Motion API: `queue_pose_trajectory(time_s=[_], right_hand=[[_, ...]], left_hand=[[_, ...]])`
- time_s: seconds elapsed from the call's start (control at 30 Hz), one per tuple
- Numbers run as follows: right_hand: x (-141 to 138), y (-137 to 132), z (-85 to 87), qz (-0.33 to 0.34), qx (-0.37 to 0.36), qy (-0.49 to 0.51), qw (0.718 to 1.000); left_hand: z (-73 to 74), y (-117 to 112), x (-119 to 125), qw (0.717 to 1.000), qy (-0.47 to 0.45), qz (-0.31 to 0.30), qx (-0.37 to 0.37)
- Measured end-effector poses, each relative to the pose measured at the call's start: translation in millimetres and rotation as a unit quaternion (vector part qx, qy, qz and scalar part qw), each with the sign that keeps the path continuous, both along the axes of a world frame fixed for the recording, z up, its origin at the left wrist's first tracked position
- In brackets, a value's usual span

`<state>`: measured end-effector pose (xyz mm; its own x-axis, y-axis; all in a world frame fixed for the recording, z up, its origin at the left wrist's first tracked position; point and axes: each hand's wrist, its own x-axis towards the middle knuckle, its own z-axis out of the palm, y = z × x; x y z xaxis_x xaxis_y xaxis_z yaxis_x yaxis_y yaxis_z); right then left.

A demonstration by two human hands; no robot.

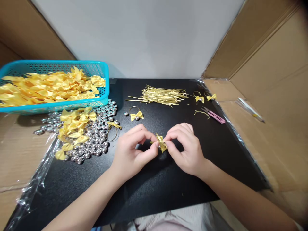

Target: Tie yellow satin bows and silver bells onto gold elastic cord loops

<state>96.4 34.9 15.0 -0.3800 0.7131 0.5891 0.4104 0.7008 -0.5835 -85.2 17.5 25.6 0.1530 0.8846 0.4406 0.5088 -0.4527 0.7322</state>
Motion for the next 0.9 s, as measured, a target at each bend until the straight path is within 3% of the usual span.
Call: queue_pose_trajectory(time_s=[0.2,0.37,0.57,0.77,0.9], right_hand=[[-0.6,-1.0,-0.2,0.024,-0.071,0.035,0.997],[4.2,0.5,0.2,0.016,-0.072,0.045,0.996],[3.5,1.1,3.8,-0.009,-0.009,0.017,1.0],[2.6,3.2,3.3,-0.036,0.124,-0.064,0.99],[3.4,3.2,2.2,-0.037,0.138,-0.079,0.987]], left_hand=[[0.2,0.8,1.6,0.996,-0.048,0.017,-0.068],[0.4,0.7,1.5,0.996,-0.046,0.021,-0.069],[-2.2,0.8,2.2,1.0,-0.002,0.008,-0.017],[-3.7,-0.1,1.1,0.998,0.054,-0.001,0.017],[-2.9,-0.2,0.4,0.997,0.071,-0.003,0.019]])
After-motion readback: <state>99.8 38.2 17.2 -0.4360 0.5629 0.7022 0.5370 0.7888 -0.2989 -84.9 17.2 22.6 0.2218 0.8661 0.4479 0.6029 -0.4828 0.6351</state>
